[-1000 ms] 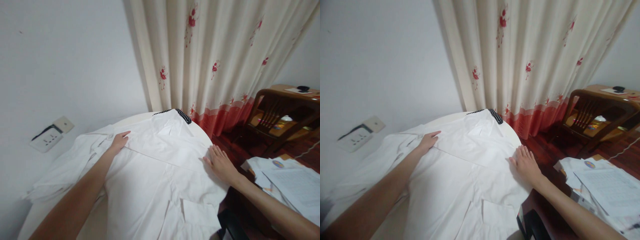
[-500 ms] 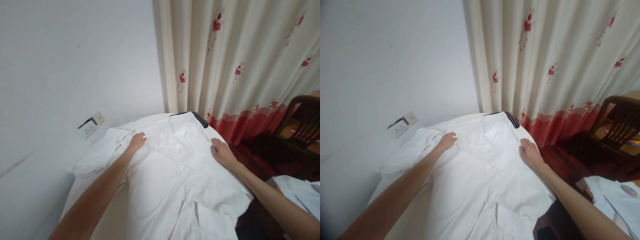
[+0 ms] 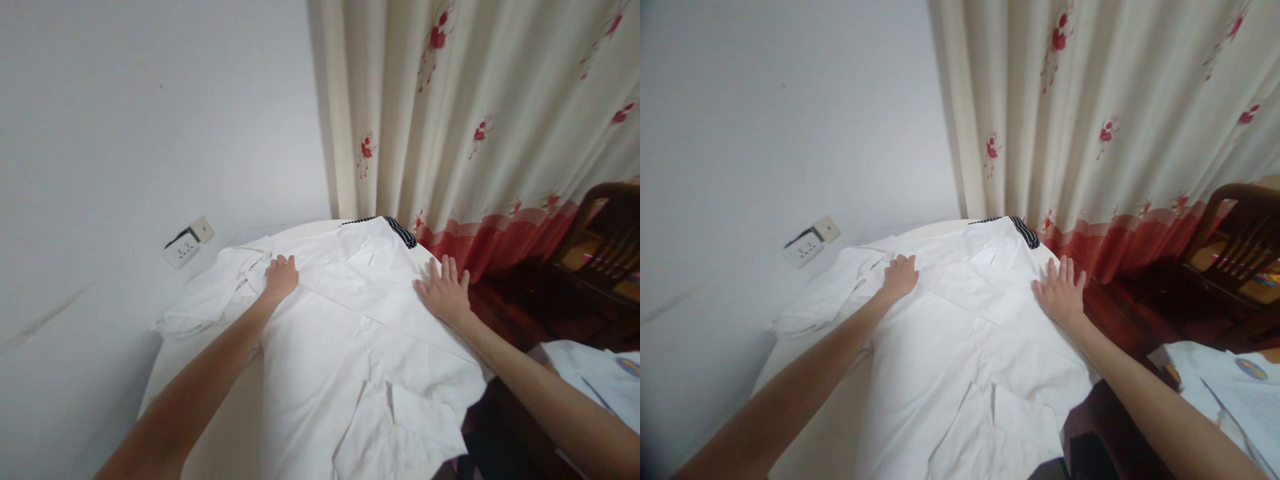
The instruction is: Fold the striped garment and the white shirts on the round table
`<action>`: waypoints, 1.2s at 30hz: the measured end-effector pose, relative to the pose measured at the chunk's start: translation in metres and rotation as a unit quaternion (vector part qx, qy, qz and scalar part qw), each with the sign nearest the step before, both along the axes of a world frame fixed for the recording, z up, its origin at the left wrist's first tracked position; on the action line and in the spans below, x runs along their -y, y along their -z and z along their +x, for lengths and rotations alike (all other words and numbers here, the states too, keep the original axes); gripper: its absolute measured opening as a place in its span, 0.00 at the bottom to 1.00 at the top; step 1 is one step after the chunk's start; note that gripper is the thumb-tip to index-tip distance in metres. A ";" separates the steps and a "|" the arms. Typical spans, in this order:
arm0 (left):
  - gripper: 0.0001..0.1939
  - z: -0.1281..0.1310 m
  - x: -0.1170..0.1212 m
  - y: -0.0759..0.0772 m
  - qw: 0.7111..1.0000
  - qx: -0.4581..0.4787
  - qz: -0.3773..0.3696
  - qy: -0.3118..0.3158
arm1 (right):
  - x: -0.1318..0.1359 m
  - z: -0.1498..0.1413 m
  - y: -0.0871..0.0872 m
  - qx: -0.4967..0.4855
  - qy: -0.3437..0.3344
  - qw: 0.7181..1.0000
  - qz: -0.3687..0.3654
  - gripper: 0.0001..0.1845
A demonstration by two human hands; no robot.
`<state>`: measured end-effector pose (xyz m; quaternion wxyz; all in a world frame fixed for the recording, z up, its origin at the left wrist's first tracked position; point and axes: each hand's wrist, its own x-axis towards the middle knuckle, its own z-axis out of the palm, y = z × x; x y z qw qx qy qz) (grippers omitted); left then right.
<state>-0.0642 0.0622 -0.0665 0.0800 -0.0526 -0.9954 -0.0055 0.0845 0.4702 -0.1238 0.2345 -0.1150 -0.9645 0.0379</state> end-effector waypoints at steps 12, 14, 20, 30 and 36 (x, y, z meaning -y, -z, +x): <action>0.27 0.146 -0.002 0.050 0.972 -0.001 0.011 0.233 | -0.013 -0.011 0.006 0.113 -0.228 0.966 0.046 0.32; 0.26 0.142 0.011 0.050 0.971 -0.003 0.010 0.238 | -0.016 -0.013 0.009 0.126 -0.220 0.967 0.038 0.33; 0.25 0.148 0.038 0.051 0.969 -0.021 0.019 0.245 | -0.040 -0.012 0.013 0.174 -0.257 0.951 0.007 0.36; 0.25 0.184 0.048 0.062 0.965 -0.048 0.029 0.257 | -0.065 -0.009 -0.002 0.090 0.007 0.993 -0.081 0.38; 0.25 0.179 0.030 0.066 0.981 -0.086 0.047 0.165 | -0.007 -0.012 -0.018 0.034 -0.229 0.971 -0.053 0.32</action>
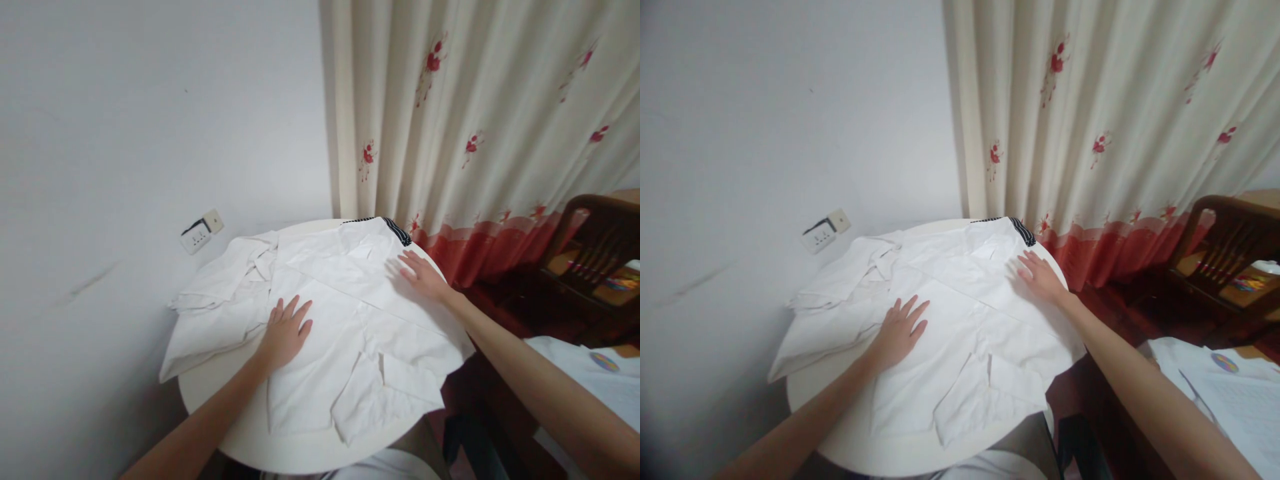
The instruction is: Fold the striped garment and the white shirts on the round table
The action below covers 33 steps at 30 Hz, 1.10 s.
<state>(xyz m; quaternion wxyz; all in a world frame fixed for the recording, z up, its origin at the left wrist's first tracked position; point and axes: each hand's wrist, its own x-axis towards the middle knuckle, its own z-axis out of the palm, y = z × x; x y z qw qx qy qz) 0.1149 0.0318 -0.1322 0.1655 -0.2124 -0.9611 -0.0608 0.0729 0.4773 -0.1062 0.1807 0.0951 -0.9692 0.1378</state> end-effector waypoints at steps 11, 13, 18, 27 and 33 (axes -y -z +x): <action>0.25 0.005 0.012 -0.001 0.998 0.019 0.064 0.003 | 0.022 0.007 0.033 0.061 -0.019 0.990 0.122 0.33; 0.23 0.004 0.016 -0.004 0.995 0.007 0.097 -0.011 | 0.020 0.005 0.034 0.062 -0.023 0.989 0.130 0.33; 0.17 0.002 0.022 -0.012 0.989 -0.021 0.144 -0.011 | 0.019 0.006 0.036 0.063 -0.019 0.990 0.127 0.34; 0.22 0.001 0.030 -0.002 0.992 -0.024 0.048 -0.117 | 0.019 0.004 0.039 0.055 -0.027 0.993 0.096 0.33; 0.21 -0.005 0.037 -0.013 0.984 -0.028 0.061 -0.166 | 0.019 0.006 0.037 0.064 -0.024 0.994 0.087 0.34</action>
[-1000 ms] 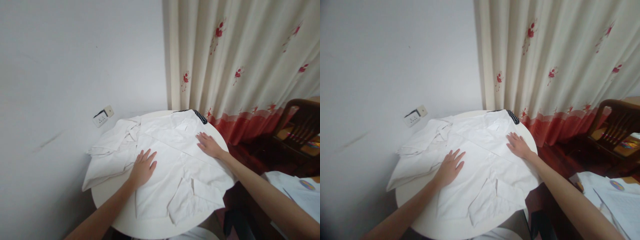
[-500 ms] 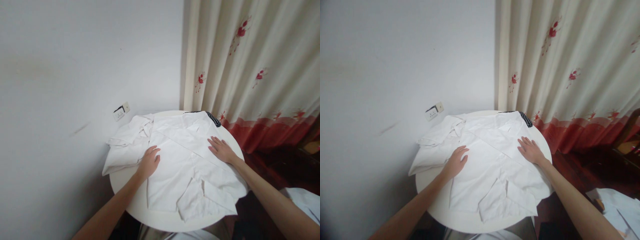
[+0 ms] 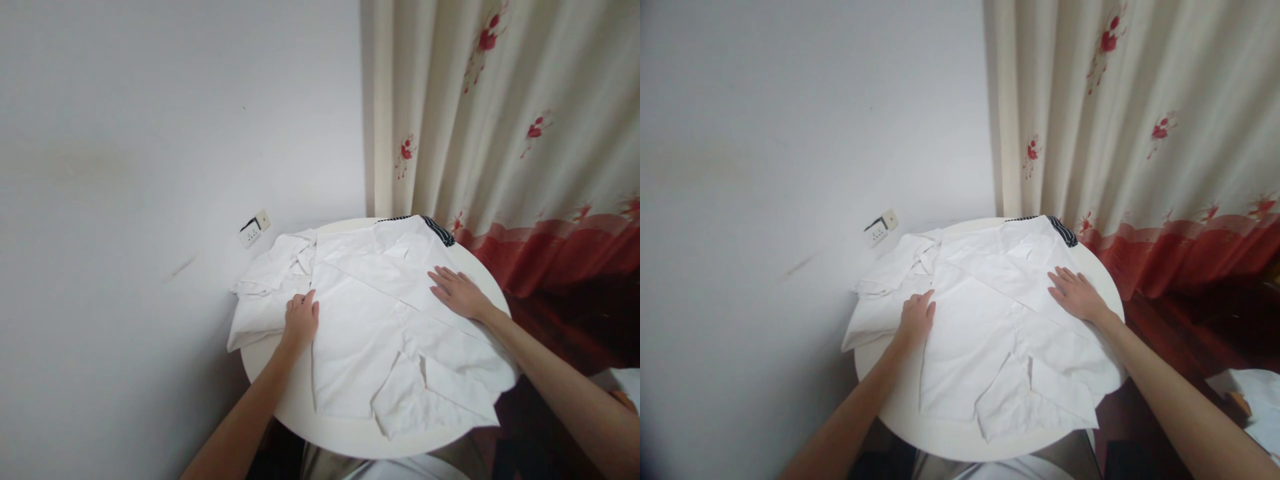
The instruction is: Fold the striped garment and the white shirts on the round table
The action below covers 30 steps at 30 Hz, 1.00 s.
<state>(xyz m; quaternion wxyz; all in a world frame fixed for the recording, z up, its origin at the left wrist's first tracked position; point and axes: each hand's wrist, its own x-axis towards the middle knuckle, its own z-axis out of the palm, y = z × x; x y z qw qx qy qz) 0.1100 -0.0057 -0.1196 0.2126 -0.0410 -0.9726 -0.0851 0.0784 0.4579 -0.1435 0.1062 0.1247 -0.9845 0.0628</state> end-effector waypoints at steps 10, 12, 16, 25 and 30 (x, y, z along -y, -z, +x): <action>0.20 -0.003 0.009 -0.019 0.986 0.083 0.141 0.006 | 0.000 -0.001 0.001 -0.001 -0.001 1.000 -0.013 0.34; 0.19 -0.003 0.007 -0.020 0.987 0.083 0.138 0.017 | 0.000 -0.002 0.001 -0.001 0.000 1.000 -0.017 0.33; 0.21 -0.003 0.005 -0.021 0.985 0.062 0.151 0.048 | -0.002 -0.002 -0.001 0.018 0.001 1.000 -0.021 0.34; 0.27 -0.011 0.030 -0.026 0.995 0.052 0.063 -0.048 | 0.016 0.009 -0.024 0.015 -0.083 0.996 -0.026 0.28; 0.27 -0.004 0.005 -0.024 0.992 -0.029 -0.051 0.116 | 0.033 0.015 -0.020 -0.014 -0.030 0.999 -0.013 0.31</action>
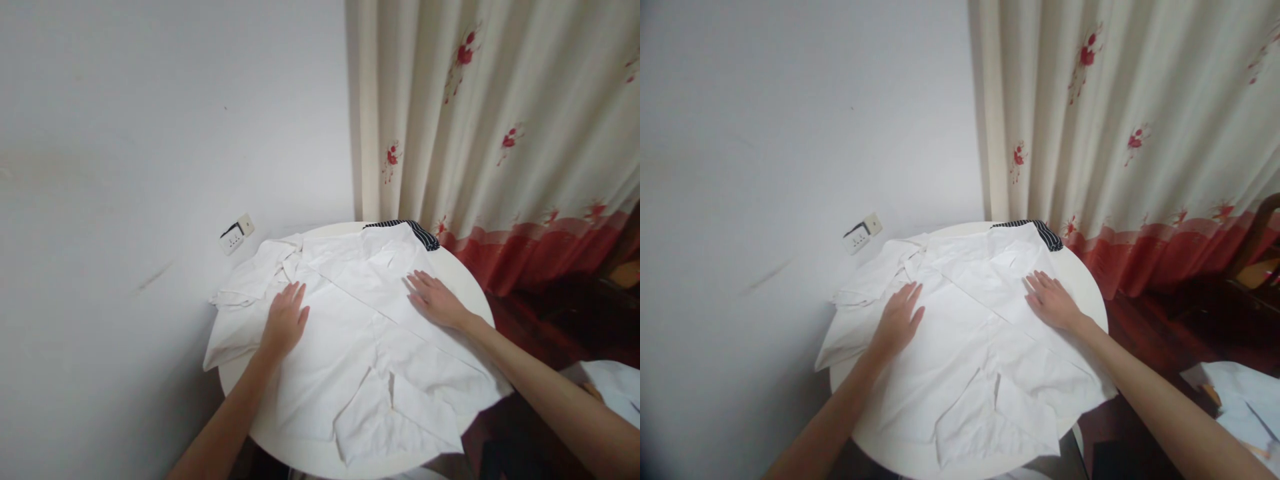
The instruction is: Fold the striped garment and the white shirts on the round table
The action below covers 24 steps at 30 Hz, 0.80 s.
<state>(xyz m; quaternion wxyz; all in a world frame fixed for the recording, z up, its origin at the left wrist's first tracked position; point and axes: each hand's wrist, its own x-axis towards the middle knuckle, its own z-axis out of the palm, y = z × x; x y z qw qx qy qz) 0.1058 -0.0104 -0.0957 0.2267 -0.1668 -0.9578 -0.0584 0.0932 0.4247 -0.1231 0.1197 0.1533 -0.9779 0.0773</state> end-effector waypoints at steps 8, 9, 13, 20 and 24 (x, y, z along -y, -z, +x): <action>0.25 0.024 -0.030 0.016 0.990 0.079 -0.057 0.100 | 0.001 0.004 0.014 0.006 0.001 1.000 0.010 0.32; 0.24 0.025 -0.029 0.014 0.987 0.091 -0.051 0.118 | 0.000 0.004 0.014 0.005 0.001 1.000 0.009 0.31; 0.23 0.024 -0.025 0.008 0.973 0.120 -0.016 0.195 | 0.001 0.004 0.012 0.006 0.006 1.000 0.014 0.31; 0.29 0.031 -0.018 0.020 0.978 0.128 -0.069 0.147 | 0.000 0.003 0.013 0.006 0.002 1.000 0.019 0.32; 0.32 0.037 -0.015 0.024 0.987 0.095 -0.076 0.100 | -0.001 0.002 0.015 0.007 0.001 1.000 0.020 0.32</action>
